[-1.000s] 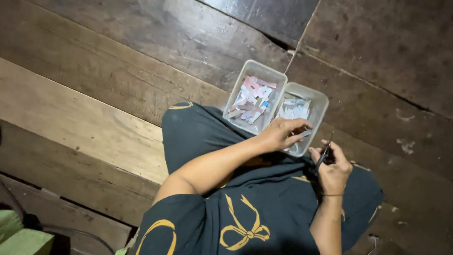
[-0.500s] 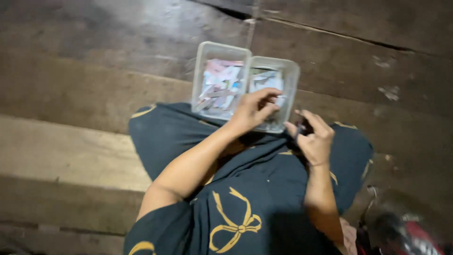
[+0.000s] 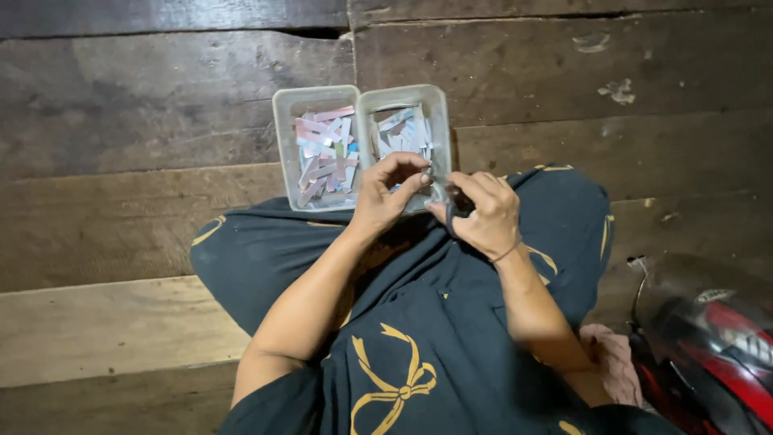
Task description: Cutting small strips of paper into smaller pieces using scissors while sitting on the floor.
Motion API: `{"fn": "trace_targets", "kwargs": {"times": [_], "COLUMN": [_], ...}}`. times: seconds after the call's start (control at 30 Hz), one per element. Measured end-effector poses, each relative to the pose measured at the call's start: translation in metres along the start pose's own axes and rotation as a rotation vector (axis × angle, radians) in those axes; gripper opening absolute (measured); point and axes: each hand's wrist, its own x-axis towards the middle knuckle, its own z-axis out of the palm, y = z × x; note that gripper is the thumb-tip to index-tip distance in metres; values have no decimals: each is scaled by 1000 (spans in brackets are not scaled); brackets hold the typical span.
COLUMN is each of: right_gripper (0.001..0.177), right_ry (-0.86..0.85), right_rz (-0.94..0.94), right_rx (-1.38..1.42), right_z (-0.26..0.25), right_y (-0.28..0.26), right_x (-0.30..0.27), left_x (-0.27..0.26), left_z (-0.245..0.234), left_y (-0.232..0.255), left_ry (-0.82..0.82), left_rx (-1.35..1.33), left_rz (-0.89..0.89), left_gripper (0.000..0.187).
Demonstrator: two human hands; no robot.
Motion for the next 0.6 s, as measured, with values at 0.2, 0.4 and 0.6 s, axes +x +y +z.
{"fn": "trace_targets", "kwargs": {"times": [0.2,0.4,0.6], "right_gripper": [41,49,46], "right_ry": [4,16,61], "right_rz": [-103,-102,-23], "right_rx": [-54,-130,-194], "right_z": [2,4,1], "right_y": [7,34,56], "right_x": [-5,-14,-25], "left_x": [3,14,-10], "left_z": [-10,-53,-195], "left_y": [-19,36,135], "left_ry": [48,342,874], "left_rx": [65,62,449], "left_rz": [125,509,768], "left_gripper": [22,32,66]}}
